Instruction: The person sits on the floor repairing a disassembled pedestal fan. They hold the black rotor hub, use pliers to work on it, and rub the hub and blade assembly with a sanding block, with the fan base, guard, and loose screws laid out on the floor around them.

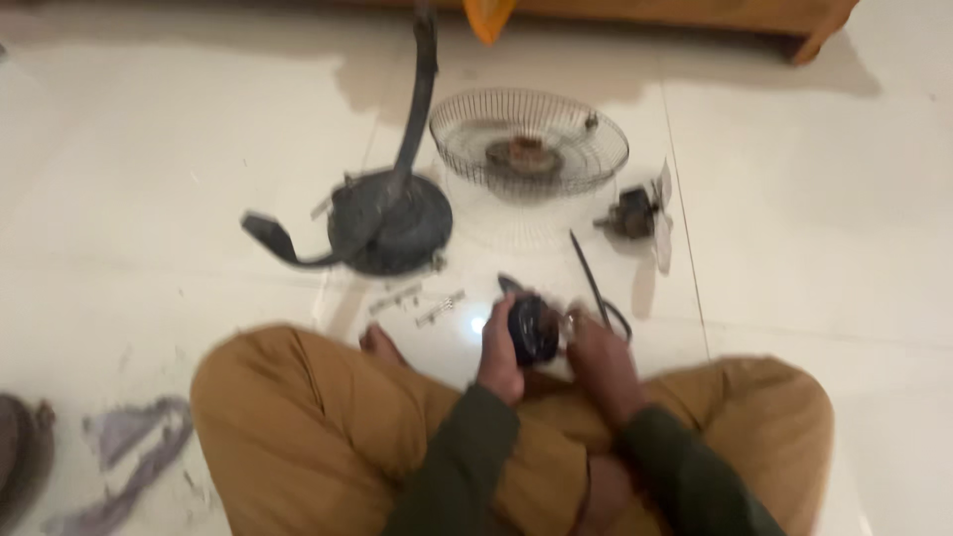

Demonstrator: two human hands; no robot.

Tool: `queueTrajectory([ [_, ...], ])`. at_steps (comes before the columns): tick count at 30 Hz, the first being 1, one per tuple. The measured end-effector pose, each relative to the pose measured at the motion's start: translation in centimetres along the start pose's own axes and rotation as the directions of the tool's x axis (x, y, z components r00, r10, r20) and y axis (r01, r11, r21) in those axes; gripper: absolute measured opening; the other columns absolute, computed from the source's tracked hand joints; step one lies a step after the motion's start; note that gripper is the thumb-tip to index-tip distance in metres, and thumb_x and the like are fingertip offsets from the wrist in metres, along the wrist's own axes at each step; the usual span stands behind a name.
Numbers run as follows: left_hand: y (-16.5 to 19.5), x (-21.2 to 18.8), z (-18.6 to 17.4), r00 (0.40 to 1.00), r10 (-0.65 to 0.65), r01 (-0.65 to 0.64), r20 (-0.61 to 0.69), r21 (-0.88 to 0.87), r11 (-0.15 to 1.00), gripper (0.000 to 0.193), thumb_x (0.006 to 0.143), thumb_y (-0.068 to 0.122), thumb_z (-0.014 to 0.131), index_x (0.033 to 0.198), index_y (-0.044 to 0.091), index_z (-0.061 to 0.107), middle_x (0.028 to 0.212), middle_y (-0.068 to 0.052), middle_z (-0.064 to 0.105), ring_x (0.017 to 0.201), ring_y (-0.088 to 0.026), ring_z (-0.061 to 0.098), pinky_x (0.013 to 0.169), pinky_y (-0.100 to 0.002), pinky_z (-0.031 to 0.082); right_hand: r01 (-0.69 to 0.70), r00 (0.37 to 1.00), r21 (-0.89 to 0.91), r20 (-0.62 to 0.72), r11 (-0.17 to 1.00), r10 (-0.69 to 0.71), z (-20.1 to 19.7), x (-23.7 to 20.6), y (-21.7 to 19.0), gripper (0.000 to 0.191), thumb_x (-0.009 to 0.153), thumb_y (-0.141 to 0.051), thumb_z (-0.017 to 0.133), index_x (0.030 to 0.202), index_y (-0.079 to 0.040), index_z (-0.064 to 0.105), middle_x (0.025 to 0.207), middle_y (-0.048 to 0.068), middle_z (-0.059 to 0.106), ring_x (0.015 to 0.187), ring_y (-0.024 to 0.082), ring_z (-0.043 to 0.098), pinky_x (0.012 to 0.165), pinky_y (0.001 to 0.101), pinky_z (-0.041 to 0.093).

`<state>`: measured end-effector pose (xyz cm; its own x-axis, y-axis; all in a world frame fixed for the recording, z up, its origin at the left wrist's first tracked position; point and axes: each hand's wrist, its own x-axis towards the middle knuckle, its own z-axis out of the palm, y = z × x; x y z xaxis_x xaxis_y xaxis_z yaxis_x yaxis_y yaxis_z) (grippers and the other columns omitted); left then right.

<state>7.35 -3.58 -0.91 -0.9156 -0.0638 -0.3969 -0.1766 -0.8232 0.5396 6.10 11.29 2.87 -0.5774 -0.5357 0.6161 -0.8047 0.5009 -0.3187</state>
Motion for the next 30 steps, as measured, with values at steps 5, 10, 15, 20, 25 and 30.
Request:
queueTrajectory([
  [5,0.8,-0.3,0.4,0.999,-0.024,0.023,0.039,0.022,0.999,0.043,0.102,0.040,0.052,0.122,0.006,0.070,0.104,-0.006,0.071,0.091,-0.018,0.068,0.080,-0.032,0.058,0.213,0.977,0.038,-0.017,0.976,-0.213,-0.6,0.4,-0.7,0.038,0.086,0.006,0.061,0.122,-0.003,0.066,0.103,0.017,0.068,0.092,0.037,0.071,0.078,0.0434,0.059],
  [10,0.1,0.7,0.1,0.997,-0.056,0.061,-0.059,0.077,0.995,0.039,0.097,0.040,0.050,0.114,0.010,0.070,0.100,-0.007,0.071,0.085,-0.018,0.070,0.075,-0.037,0.057,0.012,1.000,0.066,0.015,0.998,-0.013,-0.6,1.0,-0.9,0.040,0.082,0.011,0.058,0.118,-0.004,0.064,0.104,0.017,0.068,0.091,0.037,0.069,0.079,0.0463,0.058],
  [15,-1.5,1.3,-0.9,0.997,0.066,-0.066,-0.038,0.005,0.998,0.037,0.103,0.039,0.054,0.114,0.007,0.068,0.102,-0.006,0.072,0.091,-0.019,0.069,0.084,-0.034,0.056,-0.145,0.987,-0.097,0.055,0.985,0.151,-0.3,-0.3,-1.2,0.042,0.079,0.010,0.064,0.119,-0.001,0.069,0.094,0.019,0.068,0.079,0.037,0.068,0.064,0.0456,0.054],
  [20,-1.3,0.8,-0.9,1.000,-0.003,0.003,-0.018,-0.002,1.000,0.038,0.100,0.041,0.052,0.111,0.010,0.070,0.100,-0.001,0.075,0.094,-0.017,0.069,0.086,-0.034,0.056,0.065,0.997,-0.050,-0.046,0.997,-0.067,0.0,-0.6,-0.9,0.038,0.077,0.007,0.064,0.110,-0.010,0.070,0.099,0.016,0.071,0.080,0.034,0.069,0.070,0.0431,0.057],
  [25,-0.9,0.9,-0.6,0.995,-0.098,0.099,0.011,-0.084,0.992,0.039,0.098,0.045,0.053,0.109,0.012,0.070,0.100,-0.002,0.073,0.091,-0.018,0.070,0.084,-0.036,0.055,-0.025,1.000,0.029,0.002,0.999,0.025,-0.4,0.0,-1.2,0.036,0.082,0.005,0.065,0.115,-0.008,0.067,0.098,0.013,0.072,0.082,0.034,0.071,0.070,0.0439,0.057],
  [30,-2.2,1.5,-1.4,0.993,-0.099,0.093,-0.062,-0.094,0.991,0.038,0.098,0.048,0.055,0.107,0.014,0.069,0.100,-0.002,0.073,0.092,-0.018,0.069,0.086,-0.036,0.057,-0.146,0.989,0.026,0.016,0.989,0.146,-0.6,-0.7,-2.1,0.043,0.080,0.010,0.062,0.119,-0.005,0.068,0.098,0.018,0.071,0.082,0.037,0.070,0.068,0.0446,0.056],
])
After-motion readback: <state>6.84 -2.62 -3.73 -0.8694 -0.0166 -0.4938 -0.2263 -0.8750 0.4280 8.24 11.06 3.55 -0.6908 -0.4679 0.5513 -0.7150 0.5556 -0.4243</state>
